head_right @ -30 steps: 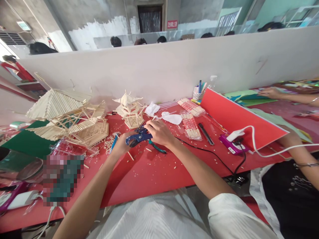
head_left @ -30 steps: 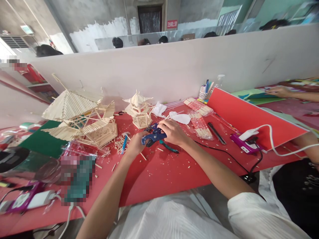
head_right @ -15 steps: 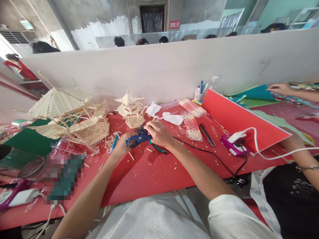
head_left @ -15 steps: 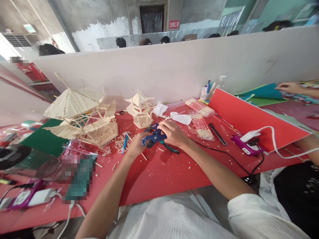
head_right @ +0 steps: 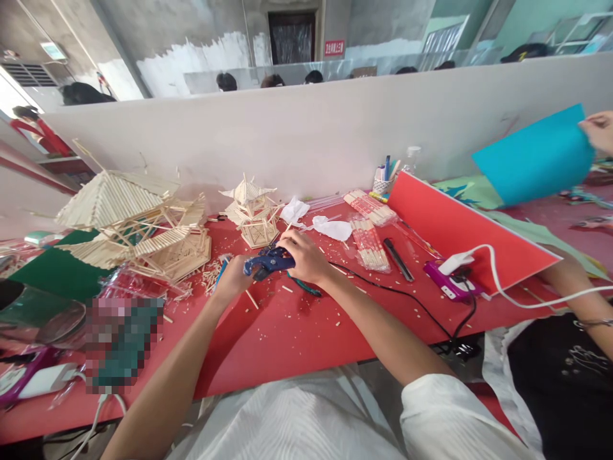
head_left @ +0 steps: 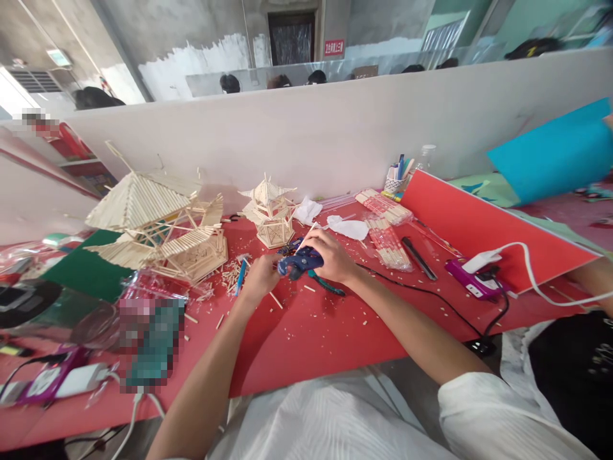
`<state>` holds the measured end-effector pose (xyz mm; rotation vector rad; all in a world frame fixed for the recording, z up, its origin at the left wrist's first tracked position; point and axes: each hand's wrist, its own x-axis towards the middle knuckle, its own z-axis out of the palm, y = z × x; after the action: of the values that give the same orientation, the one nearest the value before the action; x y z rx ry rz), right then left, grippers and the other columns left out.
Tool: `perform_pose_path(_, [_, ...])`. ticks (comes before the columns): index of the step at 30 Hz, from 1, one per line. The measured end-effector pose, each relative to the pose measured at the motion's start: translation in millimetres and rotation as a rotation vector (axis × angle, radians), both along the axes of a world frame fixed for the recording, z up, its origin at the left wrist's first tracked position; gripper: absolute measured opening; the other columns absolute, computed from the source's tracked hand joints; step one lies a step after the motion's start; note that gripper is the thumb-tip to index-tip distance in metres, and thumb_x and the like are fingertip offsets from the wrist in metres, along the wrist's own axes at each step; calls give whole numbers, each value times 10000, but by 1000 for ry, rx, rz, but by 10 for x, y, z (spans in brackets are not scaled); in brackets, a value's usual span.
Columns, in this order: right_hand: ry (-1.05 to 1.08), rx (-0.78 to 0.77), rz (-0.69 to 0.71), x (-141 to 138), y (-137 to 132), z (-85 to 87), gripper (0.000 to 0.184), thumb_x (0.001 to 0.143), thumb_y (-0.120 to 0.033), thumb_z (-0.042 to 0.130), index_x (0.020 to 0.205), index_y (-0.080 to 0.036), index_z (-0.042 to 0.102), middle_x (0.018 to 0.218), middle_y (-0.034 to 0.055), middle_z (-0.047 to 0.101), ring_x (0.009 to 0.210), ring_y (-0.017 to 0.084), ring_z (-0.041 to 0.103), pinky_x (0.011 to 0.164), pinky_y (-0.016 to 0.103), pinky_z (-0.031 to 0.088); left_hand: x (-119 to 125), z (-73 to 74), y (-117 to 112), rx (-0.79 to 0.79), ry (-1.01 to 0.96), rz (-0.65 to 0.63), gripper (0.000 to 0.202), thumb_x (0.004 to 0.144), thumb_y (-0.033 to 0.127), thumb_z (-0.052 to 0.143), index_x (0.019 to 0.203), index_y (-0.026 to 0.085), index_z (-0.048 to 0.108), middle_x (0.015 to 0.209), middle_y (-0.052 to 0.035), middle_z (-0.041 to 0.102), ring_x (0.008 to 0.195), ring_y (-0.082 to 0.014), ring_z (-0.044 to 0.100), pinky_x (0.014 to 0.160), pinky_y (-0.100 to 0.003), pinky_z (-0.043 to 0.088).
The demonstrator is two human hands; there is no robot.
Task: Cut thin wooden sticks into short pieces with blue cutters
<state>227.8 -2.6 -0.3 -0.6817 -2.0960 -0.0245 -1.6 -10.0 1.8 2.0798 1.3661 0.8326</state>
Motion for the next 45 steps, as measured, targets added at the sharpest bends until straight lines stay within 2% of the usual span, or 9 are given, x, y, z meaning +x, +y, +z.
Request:
perform_pose_path(4, [173,-68,25,12,-15,70,295,781,-89,562,1040,-232,556,1060,87,576,1028,245,586,897,405,507,-8,-41,63,-176,-234,-27,251,766,398,726,800,150,714,722,-30,721,686,-179,680,659,-254,522])
perform_pose_path(9, [310,-223,-1,38,-5,72,64,887,-252,591,940,-219,580,948,66,627,904,227,606,844,381,501,9,-22,70,-368,-516,-65,505,599,590,845,792,146,702,712,-26,710,695,-185,701,718,-316,596])
perform_pose_path(14, [476,-567,79,62,19,41,233,900,-423,633,978,-204,634,867,52,690,816,218,650,795,360,513,12,-1,50,-432,-587,-58,559,548,586,885,821,136,696,723,-26,705,694,-178,711,760,-345,615])
perform_pose_path(20, [642,-848,330,88,30,118,315,861,-511,668,945,-208,654,803,37,700,774,218,684,791,383,544,31,15,33,-497,-656,-28,538,526,524,917,807,137,671,731,-12,685,701,-167,717,825,-365,608])
perform_pose_path(22, [671,-916,351,73,27,126,330,822,-514,708,937,-208,664,814,38,707,779,223,692,775,385,557,41,30,22,-504,-659,-18,549,507,523,925,798,135,667,725,-11,685,691,-166,715,817,-362,607])
perform_pose_path(27, [722,-895,216,-79,-5,96,291,759,-460,775,883,-209,695,870,52,738,803,212,689,774,364,558,75,78,-31,-508,-621,-63,532,539,527,911,821,137,685,733,-31,711,703,-180,719,781,-352,607])
perform_pose_path(31, [834,-905,141,-222,-30,62,312,675,-435,837,832,-212,686,792,34,728,706,198,665,697,348,550,88,85,-61,-549,-594,-124,499,571,502,908,842,135,705,794,-57,744,736,-178,727,793,-340,602])
perform_pose_path(40, [907,-974,159,-312,-66,61,394,552,-431,905,754,-196,662,710,3,678,639,168,618,669,333,529,110,114,-89,-605,-576,-152,527,550,516,916,846,129,715,840,-82,767,748,-183,734,802,-343,601])
perform_pose_path(45, [895,-919,110,-299,-42,17,377,593,-453,883,767,-201,664,759,27,698,680,188,627,696,350,528,91,118,-96,-615,-600,-125,519,561,498,919,869,125,733,862,-100,777,782,-185,738,816,-330,595])
